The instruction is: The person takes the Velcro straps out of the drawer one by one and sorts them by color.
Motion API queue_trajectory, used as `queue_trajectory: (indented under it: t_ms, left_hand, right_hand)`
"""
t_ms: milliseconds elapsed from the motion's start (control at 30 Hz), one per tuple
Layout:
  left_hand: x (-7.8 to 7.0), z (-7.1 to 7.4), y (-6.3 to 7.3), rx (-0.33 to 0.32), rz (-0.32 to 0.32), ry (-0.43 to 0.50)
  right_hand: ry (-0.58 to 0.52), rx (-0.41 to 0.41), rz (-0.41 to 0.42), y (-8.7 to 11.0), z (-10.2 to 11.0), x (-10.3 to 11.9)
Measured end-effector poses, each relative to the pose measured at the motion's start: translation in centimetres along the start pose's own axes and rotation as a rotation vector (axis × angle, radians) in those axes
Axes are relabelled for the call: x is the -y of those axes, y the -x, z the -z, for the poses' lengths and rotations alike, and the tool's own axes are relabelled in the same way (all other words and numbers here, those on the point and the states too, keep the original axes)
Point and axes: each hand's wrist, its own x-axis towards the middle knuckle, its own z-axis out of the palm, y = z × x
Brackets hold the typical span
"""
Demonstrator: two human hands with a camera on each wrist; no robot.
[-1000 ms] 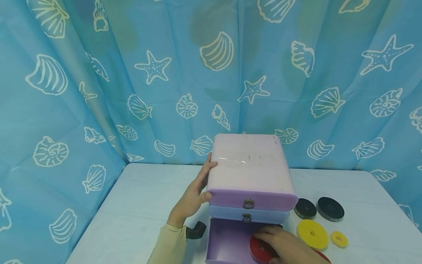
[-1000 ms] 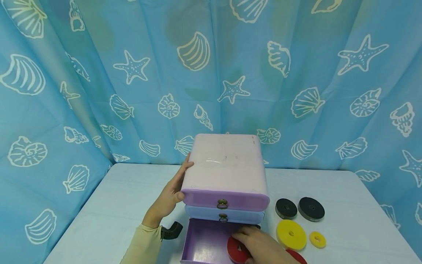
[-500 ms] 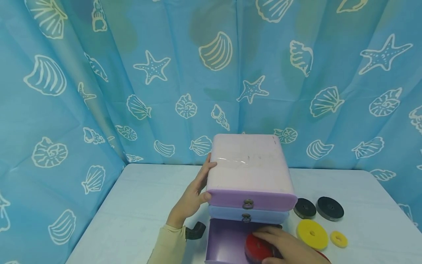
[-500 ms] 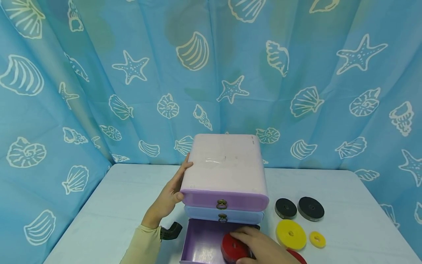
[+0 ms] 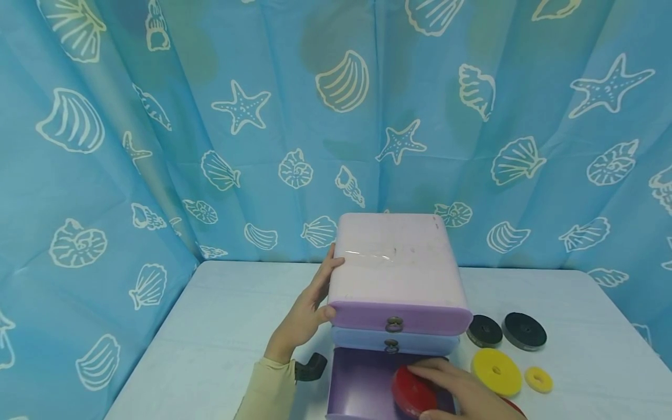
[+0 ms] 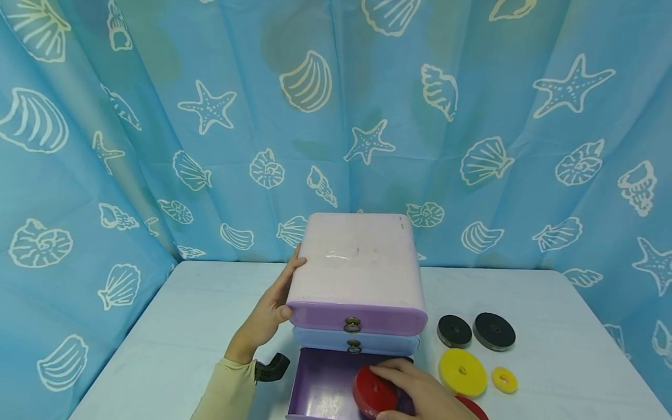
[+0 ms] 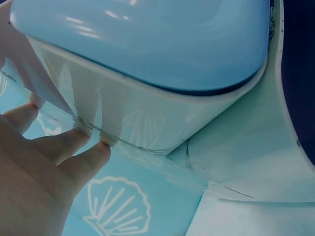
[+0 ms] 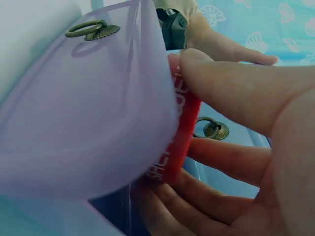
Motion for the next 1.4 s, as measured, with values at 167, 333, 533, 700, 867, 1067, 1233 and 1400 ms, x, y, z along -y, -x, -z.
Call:
queue_trajectory:
  t_ms: [167,333,533,700,867,1067,1233,1400]
  left_hand:
    - [-0.1,0.0,0.0,0.002,0.000,0.002]
    - [0.0,0.0,0.0,-0.002,0.006,0.000]
    - [0.0,0.0,0.0,0.001,0.009,0.006]
    - [0.1,0.0,0.0,0.000,0.008,0.010]
    - [0.1,0.0,-0.1,-0.004,0.010,0.010]
    - [0.0,-0.1,-0.2,-0.003,0.013,0.009]
    - [0.1,-0.1,-0.3,-0.008,0.020,0.000]
    - [0.1,-0.1,-0.3,-0.009,0.018,0.000]
  right_hand:
    - [-0.040,-0.026,-0.014,0.6,0.1,-0.2]
    - [-0.086,-0.044,-0.037,1.2,0.2,-0.6]
    - [-0.131,-0.077,-0.030,2.0,0.5,-1.3]
    - [-0.153,-0.111,-0.048,2.7,0.7,-2.1]
    - [-0.044,-0.172,-0.035,3.4,0.6,-3.4]
    - [0.022,-0.238,0.003,4.3,0.8,-3.6]
    - [-0.014,-0.246,-0.051,4.9,1.3,-3.2]
    - [-0.011,-0.252,-0.106,5.3,1.6,-3.5]
